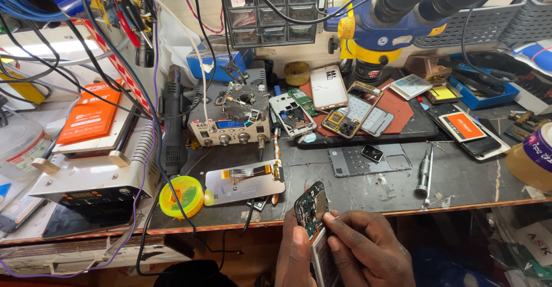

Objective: The person handles a smartphone chassis and a new battery, then places the battery into the chassis and aligns the back cover. The person repeatedly fits and removes the back cover to check alignment while holding the phone with both hands.

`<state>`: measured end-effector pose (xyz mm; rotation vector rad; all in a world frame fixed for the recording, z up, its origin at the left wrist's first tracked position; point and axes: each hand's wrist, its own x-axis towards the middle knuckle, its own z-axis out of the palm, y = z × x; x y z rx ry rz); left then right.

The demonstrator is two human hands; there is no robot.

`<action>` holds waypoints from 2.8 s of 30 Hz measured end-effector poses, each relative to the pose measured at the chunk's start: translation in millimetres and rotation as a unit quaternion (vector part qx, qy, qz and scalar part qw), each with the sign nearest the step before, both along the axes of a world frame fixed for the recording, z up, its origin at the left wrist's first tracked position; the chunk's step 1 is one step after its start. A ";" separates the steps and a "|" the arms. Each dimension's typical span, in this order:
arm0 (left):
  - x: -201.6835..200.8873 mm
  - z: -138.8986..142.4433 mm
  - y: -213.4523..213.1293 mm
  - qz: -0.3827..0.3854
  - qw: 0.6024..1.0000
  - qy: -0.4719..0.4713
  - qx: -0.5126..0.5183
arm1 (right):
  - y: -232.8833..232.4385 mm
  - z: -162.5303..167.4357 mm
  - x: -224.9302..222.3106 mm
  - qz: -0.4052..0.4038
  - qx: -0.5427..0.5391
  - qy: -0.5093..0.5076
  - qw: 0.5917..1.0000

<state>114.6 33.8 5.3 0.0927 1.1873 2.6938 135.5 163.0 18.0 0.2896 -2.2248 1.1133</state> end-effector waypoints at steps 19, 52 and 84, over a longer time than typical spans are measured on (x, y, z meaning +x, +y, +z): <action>-6.5 -3.7 -1.9 -0.007 1.000 0.014 0.016 | 8.4 10.3 -1.2 0.032 0.163 0.038 0.985; -7.3 -10.8 -4.2 -0.081 0.984 0.113 -0.112 | 44.4 11.7 -33.2 0.241 -0.445 -0.368 0.780; -14.0 -12.3 2.9 -0.173 0.972 0.118 -0.106 | 71.2 26.6 -33.2 0.256 -0.426 -0.393 0.774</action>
